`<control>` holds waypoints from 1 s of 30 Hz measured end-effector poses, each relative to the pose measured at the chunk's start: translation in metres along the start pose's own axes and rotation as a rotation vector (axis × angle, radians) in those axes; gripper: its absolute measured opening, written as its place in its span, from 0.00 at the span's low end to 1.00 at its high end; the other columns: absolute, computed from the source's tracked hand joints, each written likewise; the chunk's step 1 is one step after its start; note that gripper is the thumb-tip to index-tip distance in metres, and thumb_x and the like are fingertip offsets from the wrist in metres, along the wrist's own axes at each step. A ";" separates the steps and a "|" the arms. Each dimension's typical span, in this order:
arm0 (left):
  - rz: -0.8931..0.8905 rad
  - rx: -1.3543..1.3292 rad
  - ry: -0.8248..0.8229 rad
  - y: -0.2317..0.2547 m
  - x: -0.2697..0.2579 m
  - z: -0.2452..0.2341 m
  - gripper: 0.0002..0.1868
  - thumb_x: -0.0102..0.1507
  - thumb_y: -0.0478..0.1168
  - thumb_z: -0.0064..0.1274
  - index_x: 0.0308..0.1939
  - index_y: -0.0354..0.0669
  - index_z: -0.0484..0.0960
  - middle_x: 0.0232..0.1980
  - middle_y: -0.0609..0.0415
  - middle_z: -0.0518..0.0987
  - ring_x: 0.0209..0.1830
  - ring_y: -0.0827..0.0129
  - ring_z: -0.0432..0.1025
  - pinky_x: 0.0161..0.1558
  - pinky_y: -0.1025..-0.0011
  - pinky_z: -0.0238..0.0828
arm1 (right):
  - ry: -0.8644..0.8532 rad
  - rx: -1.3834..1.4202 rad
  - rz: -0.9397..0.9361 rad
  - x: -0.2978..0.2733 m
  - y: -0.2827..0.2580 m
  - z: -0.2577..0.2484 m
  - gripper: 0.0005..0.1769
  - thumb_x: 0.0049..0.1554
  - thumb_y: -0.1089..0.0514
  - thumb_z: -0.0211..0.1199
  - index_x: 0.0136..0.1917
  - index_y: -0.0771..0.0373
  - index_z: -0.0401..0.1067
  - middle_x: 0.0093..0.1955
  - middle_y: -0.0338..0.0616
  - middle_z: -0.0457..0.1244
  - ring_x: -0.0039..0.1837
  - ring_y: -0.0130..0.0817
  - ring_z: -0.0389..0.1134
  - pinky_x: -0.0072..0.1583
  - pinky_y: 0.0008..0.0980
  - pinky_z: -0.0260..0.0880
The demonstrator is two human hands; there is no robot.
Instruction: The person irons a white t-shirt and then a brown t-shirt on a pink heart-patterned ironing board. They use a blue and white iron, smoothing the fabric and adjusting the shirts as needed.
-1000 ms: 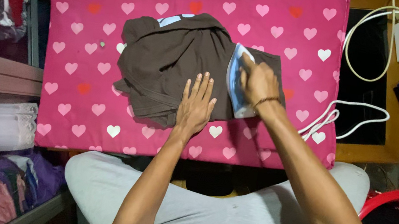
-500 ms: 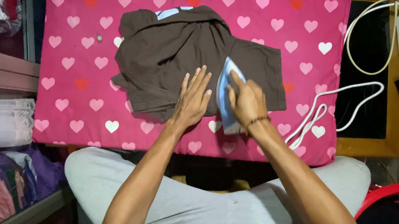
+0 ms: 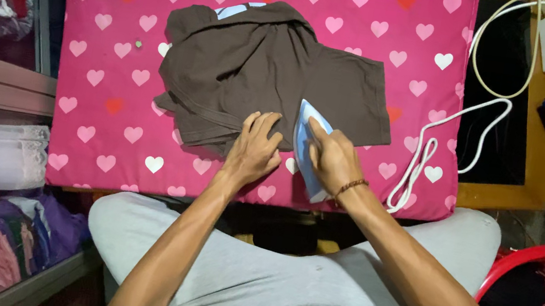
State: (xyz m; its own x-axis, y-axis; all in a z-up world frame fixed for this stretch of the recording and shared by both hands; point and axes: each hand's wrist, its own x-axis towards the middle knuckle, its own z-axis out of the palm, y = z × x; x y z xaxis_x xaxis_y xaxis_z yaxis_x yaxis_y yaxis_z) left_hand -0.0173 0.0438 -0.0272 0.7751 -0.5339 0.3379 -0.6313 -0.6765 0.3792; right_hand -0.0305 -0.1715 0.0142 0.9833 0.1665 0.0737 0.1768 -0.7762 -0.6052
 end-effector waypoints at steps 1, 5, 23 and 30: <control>0.006 0.010 -0.014 0.001 0.001 -0.001 0.15 0.52 0.35 0.60 0.41 0.35 0.80 0.64 0.36 0.72 0.70 0.47 0.64 0.73 0.49 0.55 | 0.022 -0.020 -0.016 0.004 0.001 0.000 0.24 0.56 0.61 0.63 0.67 0.60 0.73 0.42 0.67 0.64 0.42 0.65 0.69 0.46 0.54 0.71; 0.024 0.063 -0.054 0.005 0.001 -0.007 0.16 0.51 0.36 0.61 0.42 0.35 0.81 0.63 0.37 0.73 0.68 0.48 0.65 0.71 0.48 0.54 | 0.079 -0.068 0.035 0.049 0.009 -0.006 0.24 0.56 0.61 0.63 0.66 0.61 0.74 0.39 0.69 0.64 0.41 0.66 0.69 0.45 0.56 0.70; -0.046 0.007 -0.011 0.031 0.032 0.036 0.19 0.65 0.43 0.54 0.56 0.34 0.78 0.72 0.38 0.66 0.76 0.50 0.58 0.75 0.49 0.49 | -0.094 -0.157 0.188 0.027 0.055 -0.063 0.28 0.57 0.63 0.62 0.71 0.50 0.71 0.44 0.66 0.66 0.44 0.58 0.72 0.48 0.52 0.72; -0.136 0.221 -0.180 0.036 0.047 0.065 0.39 0.69 0.56 0.45 0.76 0.32 0.61 0.81 0.40 0.54 0.82 0.52 0.48 0.78 0.47 0.38 | 0.052 0.009 0.197 -0.007 0.084 -0.088 0.25 0.57 0.62 0.63 0.68 0.60 0.72 0.42 0.63 0.69 0.44 0.53 0.74 0.47 0.47 0.72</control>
State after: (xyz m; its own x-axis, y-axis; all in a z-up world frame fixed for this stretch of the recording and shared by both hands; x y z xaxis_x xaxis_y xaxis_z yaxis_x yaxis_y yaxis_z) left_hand -0.0018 -0.0380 -0.0535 0.8569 -0.4984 0.1317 -0.5155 -0.8313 0.2079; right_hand -0.0190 -0.2918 0.0329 0.9998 -0.0200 -0.0063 -0.0196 -0.7849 -0.6193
